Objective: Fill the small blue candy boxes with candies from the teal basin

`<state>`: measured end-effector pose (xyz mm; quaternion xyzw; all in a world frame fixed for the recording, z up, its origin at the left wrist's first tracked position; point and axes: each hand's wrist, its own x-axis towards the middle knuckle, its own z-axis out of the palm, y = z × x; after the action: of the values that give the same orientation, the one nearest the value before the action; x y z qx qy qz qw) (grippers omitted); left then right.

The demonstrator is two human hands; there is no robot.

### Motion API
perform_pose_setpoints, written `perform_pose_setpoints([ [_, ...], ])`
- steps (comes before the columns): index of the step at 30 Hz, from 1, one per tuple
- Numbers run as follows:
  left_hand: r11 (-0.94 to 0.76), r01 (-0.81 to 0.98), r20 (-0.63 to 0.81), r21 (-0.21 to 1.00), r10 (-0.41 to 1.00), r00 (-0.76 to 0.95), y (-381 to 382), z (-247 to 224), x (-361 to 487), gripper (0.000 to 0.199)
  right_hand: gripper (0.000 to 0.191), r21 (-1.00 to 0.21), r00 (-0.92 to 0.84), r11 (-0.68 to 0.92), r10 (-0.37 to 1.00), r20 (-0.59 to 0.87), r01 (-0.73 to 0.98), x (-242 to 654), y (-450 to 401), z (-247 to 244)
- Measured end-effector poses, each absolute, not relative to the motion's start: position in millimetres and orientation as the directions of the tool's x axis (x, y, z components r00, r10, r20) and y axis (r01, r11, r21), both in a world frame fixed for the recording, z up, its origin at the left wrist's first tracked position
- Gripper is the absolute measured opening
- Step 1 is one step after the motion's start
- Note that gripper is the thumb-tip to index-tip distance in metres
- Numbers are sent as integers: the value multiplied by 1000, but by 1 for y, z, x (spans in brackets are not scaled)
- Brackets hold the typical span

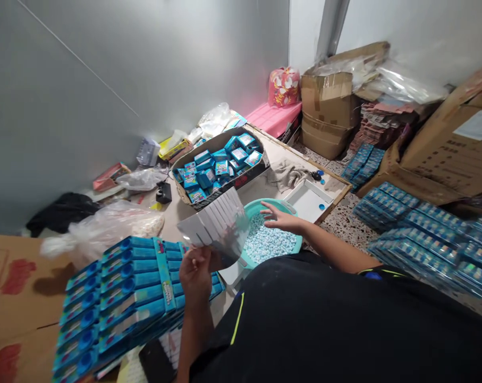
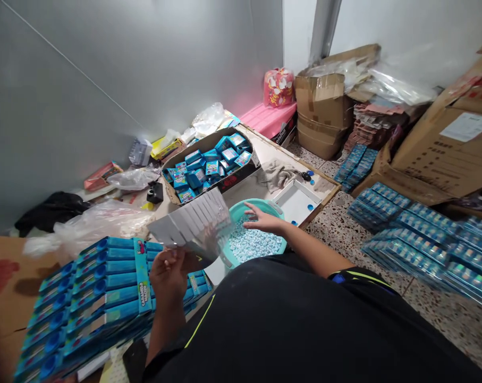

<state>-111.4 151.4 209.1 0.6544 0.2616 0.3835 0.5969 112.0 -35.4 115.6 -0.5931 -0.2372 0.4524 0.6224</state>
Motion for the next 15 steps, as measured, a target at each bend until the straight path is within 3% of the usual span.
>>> perform_pose_setpoints([
  [4, -82, -176, 179, 981, 727, 663, 153, 224, -107, 55, 92, -943, 506, 58, 854, -123, -327, 105, -27, 124],
  [10, -86, -229, 232, 970, 620, 750, 156, 233, -96, 53, 63, -916, 514, 133, 853, -90, -380, 100, -28, 138],
  [13, -74, -266, 254, 961, 619, 743, 163, 232, -95, 43, 55, -907, 593, 202, 803, -62, -368, 96, -39, 145],
  [15, -92, -238, 243, 967, 624, 743, 166, 230, -96, 31, 62, -906, 662, 258, 749, -33, -337, 94, -46, 150],
])
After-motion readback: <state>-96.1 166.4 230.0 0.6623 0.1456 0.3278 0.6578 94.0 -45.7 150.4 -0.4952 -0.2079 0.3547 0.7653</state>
